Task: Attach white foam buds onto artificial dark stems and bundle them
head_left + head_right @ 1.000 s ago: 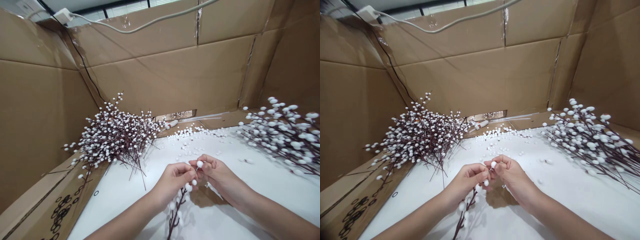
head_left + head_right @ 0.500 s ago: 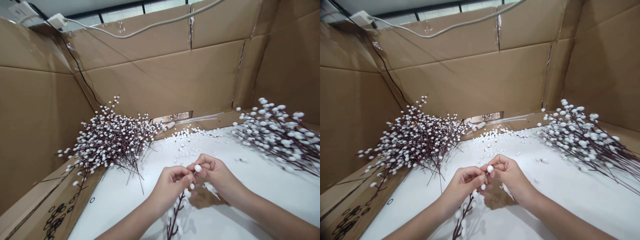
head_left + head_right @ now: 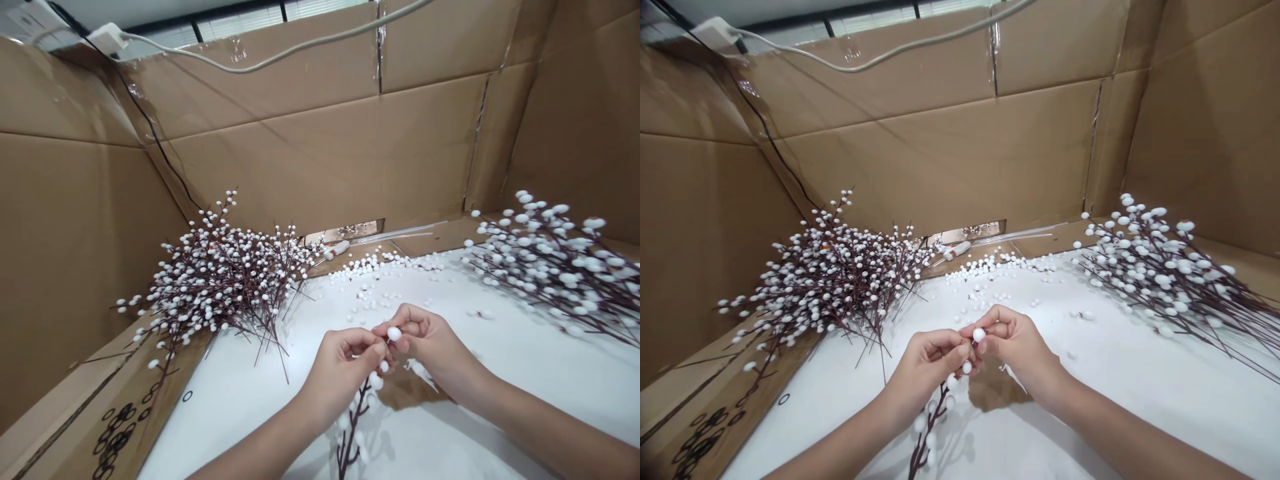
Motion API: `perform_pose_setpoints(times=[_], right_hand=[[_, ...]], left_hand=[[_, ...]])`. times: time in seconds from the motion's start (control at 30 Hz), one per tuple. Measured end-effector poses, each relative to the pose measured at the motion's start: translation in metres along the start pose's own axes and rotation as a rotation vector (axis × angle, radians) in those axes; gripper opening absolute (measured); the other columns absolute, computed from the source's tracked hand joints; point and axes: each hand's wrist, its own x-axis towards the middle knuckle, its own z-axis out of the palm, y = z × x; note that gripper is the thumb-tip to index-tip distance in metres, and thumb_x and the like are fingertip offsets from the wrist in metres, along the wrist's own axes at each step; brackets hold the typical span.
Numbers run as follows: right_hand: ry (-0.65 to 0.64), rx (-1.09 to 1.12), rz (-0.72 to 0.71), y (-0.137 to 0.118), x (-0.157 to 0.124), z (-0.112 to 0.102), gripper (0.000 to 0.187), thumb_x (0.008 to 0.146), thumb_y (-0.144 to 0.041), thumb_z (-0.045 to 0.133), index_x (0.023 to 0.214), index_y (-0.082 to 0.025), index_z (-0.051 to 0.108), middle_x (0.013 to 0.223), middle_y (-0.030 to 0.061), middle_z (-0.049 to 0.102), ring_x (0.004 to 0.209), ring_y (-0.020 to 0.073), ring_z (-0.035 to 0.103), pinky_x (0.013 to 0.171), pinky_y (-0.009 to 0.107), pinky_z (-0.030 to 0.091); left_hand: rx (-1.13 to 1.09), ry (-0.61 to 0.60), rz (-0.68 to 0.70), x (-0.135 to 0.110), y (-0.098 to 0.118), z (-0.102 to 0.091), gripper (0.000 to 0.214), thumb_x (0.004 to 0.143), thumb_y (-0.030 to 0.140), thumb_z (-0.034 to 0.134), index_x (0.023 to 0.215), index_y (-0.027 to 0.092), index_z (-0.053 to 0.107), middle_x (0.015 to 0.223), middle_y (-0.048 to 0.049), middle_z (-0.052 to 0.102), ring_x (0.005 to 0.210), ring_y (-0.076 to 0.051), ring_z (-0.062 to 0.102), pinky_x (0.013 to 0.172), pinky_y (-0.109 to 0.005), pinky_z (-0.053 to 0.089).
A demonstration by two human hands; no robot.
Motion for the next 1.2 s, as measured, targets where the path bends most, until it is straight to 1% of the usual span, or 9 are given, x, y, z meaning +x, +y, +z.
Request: perform_pose_setpoints(times=[0.17, 0.43, 0.67, 0.83, 0.93, 1.0, 1.1, 1.13, 1.2], right_hand=[[0.046, 0.013, -0.008, 0.0, 0.0, 0.002, 0.036, 0.048, -0.04, 0.08, 0.064, -0.018, 0.056, 0.068, 0.0024, 0.071, 0.046, 0.0123, 0.059, 0.049, 0.026, 0.048], [-0.019, 0.013, -0.032, 0.006, 0.0, -0.002, 0.023, 0.059, -0.029, 0.076, 0.069, -0.018, 0.057, 0.069, 0.0014, 0.071, 0.049, 0.0117, 0.061, 0.051, 0.024, 0.049], [-0.026, 0.035, -0.036, 0.006, 0.0, -0.001, 0.02, 0.062, -0.023, 0.074, 0.068, -0.018, 0.055, 0.075, 0.002, 0.072, 0.048, 0.0122, 0.062, 0.052, 0.025, 0.05], [-0.048, 0.025, -0.044, 0.007, -0.001, -0.001, 0.021, 0.063, -0.022, 0.073, 0.067, -0.018, 0.053, 0.064, 0.0008, 0.07, 0.046, 0.0125, 0.061, 0.05, 0.024, 0.049], [-0.049, 0.018, -0.041, 0.007, -0.001, -0.002, 0.021, 0.063, -0.022, 0.073, 0.068, -0.018, 0.053, 0.068, 0.0014, 0.07, 0.047, 0.0124, 0.062, 0.05, 0.024, 0.049], [-0.063, 0.015, -0.039, 0.007, 0.0, -0.002, 0.02, 0.065, -0.024, 0.072, 0.07, -0.018, 0.053, 0.073, 0.0018, 0.071, 0.049, 0.0125, 0.062, 0.052, 0.025, 0.049], [-0.104, -0.021, -0.039, 0.003, 0.001, -0.005, 0.025, 0.064, -0.034, 0.072, 0.074, -0.019, 0.054, 0.078, 0.0032, 0.071, 0.053, 0.0135, 0.063, 0.058, 0.029, 0.05], [-0.112, -0.051, -0.045, 0.001, 0.001, -0.007, 0.027, 0.064, -0.038, 0.071, 0.075, -0.02, 0.055, 0.082, 0.0047, 0.071, 0.058, 0.0147, 0.064, 0.062, 0.03, 0.05], [-0.123, -0.14, -0.066, -0.005, 0.001, -0.011, 0.03, 0.068, -0.047, 0.065, 0.078, -0.02, 0.056, 0.098, 0.0094, 0.068, 0.075, 0.0181, 0.065, 0.072, 0.033, 0.05]], left_hand=[[-0.008, 0.005, 0.008, 0.0, -0.001, 0.0, 0.024, 0.071, 0.034, 0.062, 0.061, 0.012, 0.065, 0.059, -0.0036, 0.062, 0.056, -0.011, 0.051, 0.053, -0.02, 0.039], [-0.067, 0.023, -0.006, -0.001, -0.001, 0.001, 0.021, 0.07, 0.031, 0.064, 0.059, 0.012, 0.065, 0.057, -0.0032, 0.062, 0.055, -0.011, 0.053, 0.052, -0.019, 0.039], [-0.082, 0.038, -0.003, -0.004, 0.002, 0.005, 0.022, 0.068, 0.033, 0.065, 0.059, 0.012, 0.067, 0.057, -0.004, 0.064, 0.055, -0.011, 0.053, 0.052, -0.02, 0.041], [-0.077, 0.034, -0.01, -0.004, 0.001, 0.004, 0.023, 0.069, 0.033, 0.065, 0.061, 0.012, 0.067, 0.056, -0.0038, 0.064, 0.053, -0.01, 0.052, 0.051, -0.019, 0.04], [-0.088, 0.029, -0.014, -0.004, 0.001, 0.003, 0.023, 0.069, 0.032, 0.064, 0.061, 0.011, 0.067, 0.057, -0.0033, 0.063, 0.053, -0.009, 0.053, 0.051, -0.018, 0.04], [-0.098, 0.023, -0.014, -0.003, 0.002, 0.002, 0.023, 0.069, 0.033, 0.065, 0.06, 0.011, 0.067, 0.056, -0.0024, 0.062, 0.053, -0.009, 0.053, 0.052, -0.018, 0.04], [-0.117, 0.013, -0.03, -0.001, 0.001, 0.0, 0.023, 0.068, 0.034, 0.066, 0.061, 0.011, 0.066, 0.058, -0.0019, 0.061, 0.055, -0.01, 0.055, 0.055, -0.019, 0.042], [-0.124, 0.007, -0.039, 0.0, 0.0, -0.001, 0.023, 0.068, 0.034, 0.065, 0.063, 0.011, 0.066, 0.06, -0.002, 0.061, 0.056, -0.01, 0.056, 0.056, -0.02, 0.043], [-0.133, -0.004, -0.049, 0.001, -0.001, -0.004, 0.024, 0.07, 0.034, 0.064, 0.066, 0.011, 0.066, 0.062, -0.0026, 0.062, 0.058, -0.011, 0.057, 0.06, -0.022, 0.044]])
